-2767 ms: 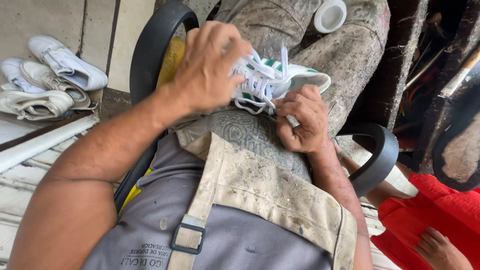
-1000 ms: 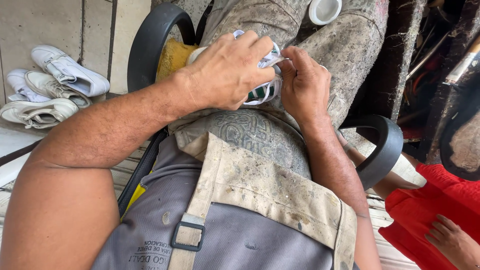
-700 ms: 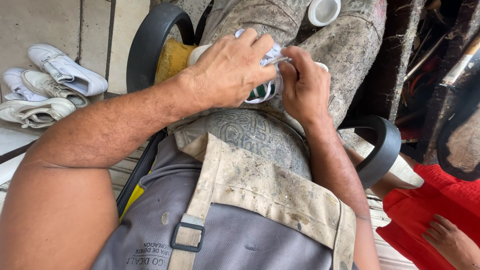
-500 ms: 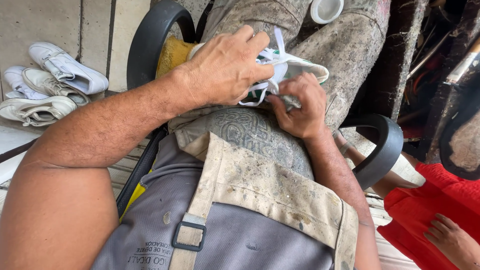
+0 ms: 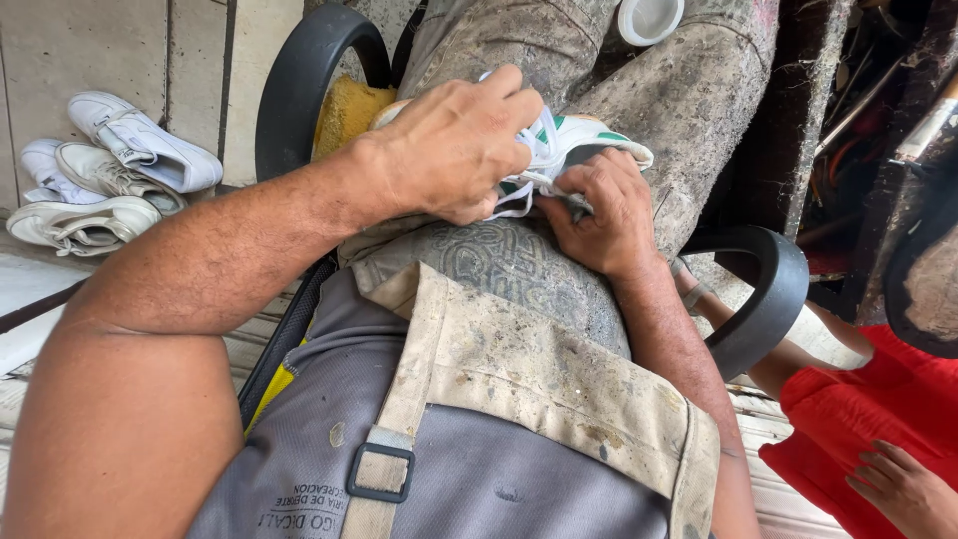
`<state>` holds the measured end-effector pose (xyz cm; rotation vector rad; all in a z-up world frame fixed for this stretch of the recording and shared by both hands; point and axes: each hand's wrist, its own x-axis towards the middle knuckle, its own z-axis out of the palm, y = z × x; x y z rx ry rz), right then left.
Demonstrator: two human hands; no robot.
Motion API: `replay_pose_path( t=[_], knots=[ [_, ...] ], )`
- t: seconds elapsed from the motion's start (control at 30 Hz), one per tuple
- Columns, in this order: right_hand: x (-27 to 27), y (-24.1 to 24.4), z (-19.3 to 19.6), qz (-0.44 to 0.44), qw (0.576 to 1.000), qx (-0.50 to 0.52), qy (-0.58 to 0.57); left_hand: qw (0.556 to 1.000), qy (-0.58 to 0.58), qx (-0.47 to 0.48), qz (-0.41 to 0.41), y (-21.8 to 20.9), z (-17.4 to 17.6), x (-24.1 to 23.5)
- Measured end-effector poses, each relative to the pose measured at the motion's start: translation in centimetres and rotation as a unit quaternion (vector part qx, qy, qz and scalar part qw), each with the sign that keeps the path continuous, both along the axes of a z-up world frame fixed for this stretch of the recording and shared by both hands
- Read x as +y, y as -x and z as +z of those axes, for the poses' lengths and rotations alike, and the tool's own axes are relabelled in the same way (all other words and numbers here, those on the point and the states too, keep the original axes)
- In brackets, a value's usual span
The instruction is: Handling shoe laces and painting the white logos and midsoles of sneakers using a small brush
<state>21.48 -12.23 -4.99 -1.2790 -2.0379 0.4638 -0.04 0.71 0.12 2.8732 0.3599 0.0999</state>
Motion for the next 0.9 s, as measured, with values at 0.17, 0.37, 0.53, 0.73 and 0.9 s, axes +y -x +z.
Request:
replay_pose_path(
  t=[0.17,0.37,0.53,0.73,0.9],
  knots=[
    [0.5,-0.5,-0.4,-0.006,1.000,0.017,0.007,0.982,0.180,-0.047,0.015,1.4,-1.0,0.3],
    [1.2,-0.6,-0.1,0.004,1.000,0.021,-0.017,0.946,0.287,-0.138,0.058,2.6,-2.0,-0.7],
    [2.6,-0.4,2.6,0.041,0.998,0.010,-0.046,0.928,0.321,-0.153,0.112,1.6,-0.9,0.2],
    [4.4,-0.5,6.8,0.090,0.985,-0.088,-0.119,0.966,0.181,-0.063,0.175,-2.9,3.8,1.9],
    [5.1,-0.9,7.7,0.130,0.981,-0.101,-0.099,0.980,0.130,0.077,0.133,-4.8,3.4,3.2]
  ],
)
